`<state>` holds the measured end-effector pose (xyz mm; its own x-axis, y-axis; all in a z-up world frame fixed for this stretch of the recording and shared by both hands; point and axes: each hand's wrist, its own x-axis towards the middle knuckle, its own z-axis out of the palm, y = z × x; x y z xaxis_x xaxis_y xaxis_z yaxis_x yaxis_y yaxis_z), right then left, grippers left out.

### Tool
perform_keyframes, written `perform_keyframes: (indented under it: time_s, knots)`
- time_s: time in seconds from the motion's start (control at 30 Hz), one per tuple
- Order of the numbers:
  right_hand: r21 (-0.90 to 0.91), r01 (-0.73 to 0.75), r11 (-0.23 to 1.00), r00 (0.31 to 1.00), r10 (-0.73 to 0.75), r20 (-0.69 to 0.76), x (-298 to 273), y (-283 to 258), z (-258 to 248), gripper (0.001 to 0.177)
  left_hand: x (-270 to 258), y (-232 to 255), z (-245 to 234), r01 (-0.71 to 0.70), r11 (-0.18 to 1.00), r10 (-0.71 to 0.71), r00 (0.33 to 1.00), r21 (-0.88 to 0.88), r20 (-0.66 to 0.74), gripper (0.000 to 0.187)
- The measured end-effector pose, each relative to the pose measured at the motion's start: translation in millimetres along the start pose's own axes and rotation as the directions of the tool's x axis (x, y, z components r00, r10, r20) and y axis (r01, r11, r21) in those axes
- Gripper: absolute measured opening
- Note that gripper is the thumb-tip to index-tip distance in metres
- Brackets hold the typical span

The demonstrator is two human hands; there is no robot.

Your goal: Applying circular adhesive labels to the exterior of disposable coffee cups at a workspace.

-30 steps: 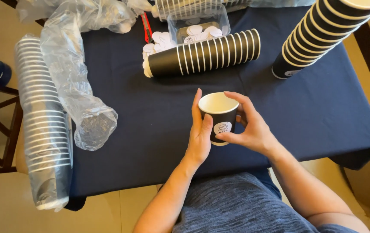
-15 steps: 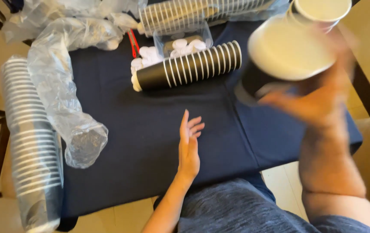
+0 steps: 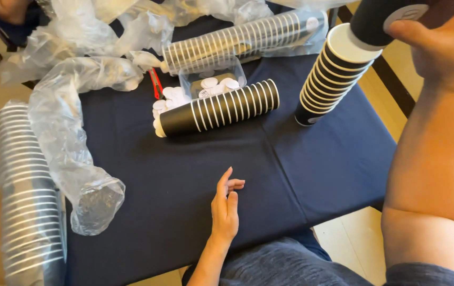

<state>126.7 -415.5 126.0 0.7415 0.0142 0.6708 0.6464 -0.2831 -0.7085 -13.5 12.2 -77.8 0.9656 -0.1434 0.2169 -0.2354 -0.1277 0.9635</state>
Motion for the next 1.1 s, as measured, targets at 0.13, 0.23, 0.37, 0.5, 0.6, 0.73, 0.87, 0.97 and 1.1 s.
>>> perform_keyframes:
  time_s: [0.13, 0.23, 0.37, 0.5, 0.6, 0.73, 0.87, 0.97, 1.1]
  knots:
    - [0.008, 0.065, 0.998, 0.998, -0.065, -0.001, -3, 0, 13, 0.060, 0, 1, -2, 0.003, 1.000, -0.003, 1.000, -0.003, 0.007, 0.060]
    - [0.124, 0.052, 0.991, 0.998, -0.054, 0.015, -7, 0, 25, 0.071, 0, 2, -1, 0.012, 1.000, -0.012, 1.000, -0.028, -0.002, 0.057]
    - [0.200, -0.001, 0.980, 1.000, 0.002, -0.007, -13, 2, 38, 0.073, 1, 0, -1, 0.001, 1.000, -0.001, 1.000, -0.025, 0.000, 0.059]
    - [0.153, 0.108, 0.982, 0.993, -0.113, 0.022, -11, 6, 47, 0.075, 0, -2, -1, -0.032, 0.999, 0.032, 0.999, -0.018, -0.014, 0.057]
    - [0.068, 0.046, 0.997, 0.999, -0.045, -0.013, -15, -14, 61, 0.076, -1, -2, -1, -0.001, 0.999, 0.000, 1.000, -0.033, -0.016, 0.054]
    - [0.083, 0.109, 0.991, 0.993, -0.105, -0.052, -14, -2, 59, 0.086, -1, -2, -2, -0.015, 0.999, 0.014, 1.000, -0.041, -0.015, 0.055]
    - [0.093, 0.091, 0.992, 0.995, -0.086, -0.055, -16, -6, 62, 0.094, 0, -7, -2, 0.013, 1.000, -0.014, 1.000, -0.012, -0.010, 0.055]
    - [0.108, 0.040, 0.993, 0.997, -0.033, -0.069, -17, -6, 62, 0.097, 0, -9, -2, 0.018, 1.000, -0.018, 1.000, -0.001, -0.012, 0.055]
    - [0.101, 0.027, 0.994, 0.997, -0.019, -0.076, -18, -8, 64, 0.096, -1, -7, -2, 0.029, 1.000, -0.029, 1.000, 0.012, -0.012, 0.056]
